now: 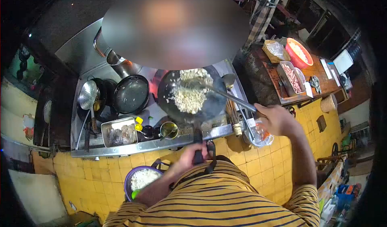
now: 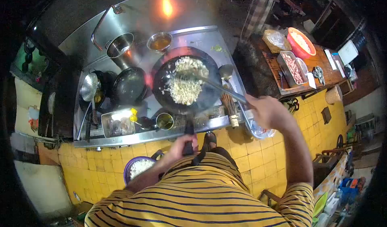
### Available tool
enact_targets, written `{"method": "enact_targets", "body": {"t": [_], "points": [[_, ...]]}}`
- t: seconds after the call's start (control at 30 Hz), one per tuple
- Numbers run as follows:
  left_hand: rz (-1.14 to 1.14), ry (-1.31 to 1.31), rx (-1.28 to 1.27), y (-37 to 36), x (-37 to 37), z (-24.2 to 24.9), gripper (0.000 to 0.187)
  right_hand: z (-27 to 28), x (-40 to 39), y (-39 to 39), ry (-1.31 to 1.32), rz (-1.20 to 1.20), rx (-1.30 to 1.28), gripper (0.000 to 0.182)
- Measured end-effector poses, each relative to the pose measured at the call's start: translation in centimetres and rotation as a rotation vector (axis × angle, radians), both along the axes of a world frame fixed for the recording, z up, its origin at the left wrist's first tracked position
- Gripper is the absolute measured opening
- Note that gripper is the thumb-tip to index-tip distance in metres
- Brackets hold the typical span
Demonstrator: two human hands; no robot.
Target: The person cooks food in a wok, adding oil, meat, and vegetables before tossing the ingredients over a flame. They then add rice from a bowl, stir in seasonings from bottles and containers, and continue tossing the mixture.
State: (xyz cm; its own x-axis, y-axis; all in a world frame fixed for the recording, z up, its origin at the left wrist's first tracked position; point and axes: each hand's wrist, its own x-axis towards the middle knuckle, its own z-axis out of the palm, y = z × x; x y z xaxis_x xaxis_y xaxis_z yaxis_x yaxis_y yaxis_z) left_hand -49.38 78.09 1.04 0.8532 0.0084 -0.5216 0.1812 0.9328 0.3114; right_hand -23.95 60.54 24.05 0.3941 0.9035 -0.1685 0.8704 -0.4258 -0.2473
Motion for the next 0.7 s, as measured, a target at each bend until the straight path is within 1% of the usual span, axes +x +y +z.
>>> {"method": "enact_targets", "body": {"t": [0.03, 0.1, 0.17, 0.2, 0.23, 0.27, 0.3, 0.33, 0.37, 0.43, 0.47, 0.5, 0.53, 0.57, 0.63, 0.67, 0.7], "points": [[-0.011, 0.035, 0.135, 0.9, 0.9, 0.8, 0.009, 1.2, -0.6, -1.0, 0.055, 0.031, -0.061, 0.046], [0.102, -0.098, -0.051, 4.1, 4.4, 4.4, 0.008, 0.7, -1.4, -1.3, 0.095, 0.077, -0.064, 0.049], [0.268, -0.024, -0.355, 6.0, 7.9, 4.5, 0.016, -0.5, -3.6, 1.4, 0.119, -0.011, -0.298, 0.052], [0.235, -0.1, -0.156, 4.9, 7.0, 4.0, 0.015, -2.0, -4.5, 2.1, 0.034, -0.078, -0.289, 0.053], [0.2, -0.18, 0.047, 3.2, 5.7, 3.6, 0.015, -3.2, -4.9, 2.5, 0.024, -0.077, -0.289, 0.053], [0.195, -0.057, 0.044, 0.5, 3.4, 3.9, 0.012, -4.2, -5.2, 2.7, -0.002, -0.076, -0.259, 0.052], [0.142, -0.156, 0.124, -1.6, 0.6, 2.9, 0.01, -4.7, -5.5, 2.7, -0.025, -0.073, -0.23, 0.05], [0.068, -0.023, -0.234, -2.6, -1.0, 3.5, 0.009, -4.6, -4.8, 1.6, 0.022, -0.064, -0.183, 0.048], [0.064, 0.008, -0.348, -2.7, -1.3, 3.4, 0.008, -3.3, -4.3, 1.0, 0.012, -0.06, -0.179, 0.048], [0.034, -0.02, -0.124, -0.4, 0.9, 3.4, 0.006, 0.9, -4.8, -0.1, 0.126, 0.15, -0.226, 0.047], [0.109, -0.06, -0.042, 1.7, 3.0, 4.2, 0.007, 2.6, -6.1, 0.7, 0.136, 0.087, -0.256, 0.037], [0.177, -0.102, 0.047, 4.1, 5.3, 4.9, 0.008, 2.2, -6.4, 1.6, 0.161, 0.031, -0.275, 0.036], [0.177, -0.307, 0.094, 5.3, 6.2, 5.1, 0.01, -0.5, -5.7, 1.9, 0.109, 0.032, -0.189, 0.039], [0.273, -0.166, -0.012, 5.2, 6.9, 4.6, 0.01, -3.9, -5.0, 2.2, 0.05, 0.037, -0.105, 0.043], [0.193, 0.019, 0.111, 1.2, 3.4, 4.6, 0.011, -6.4, -5.4, 3.3, -0.037, -0.105, -0.155, 0.045], [0.174, -0.048, 0.053, -1.4, 1.2, 4.1, 0.012, -5.9, -5.6, 3.4, 0.023, -0.13, -0.18, 0.046], [0.143, -0.206, 0.481, -3.5, -1.4, 3.7, 0.017, -4.7, -5.5, 2.9, 0.016, -0.122, -0.177, 0.046]]}}
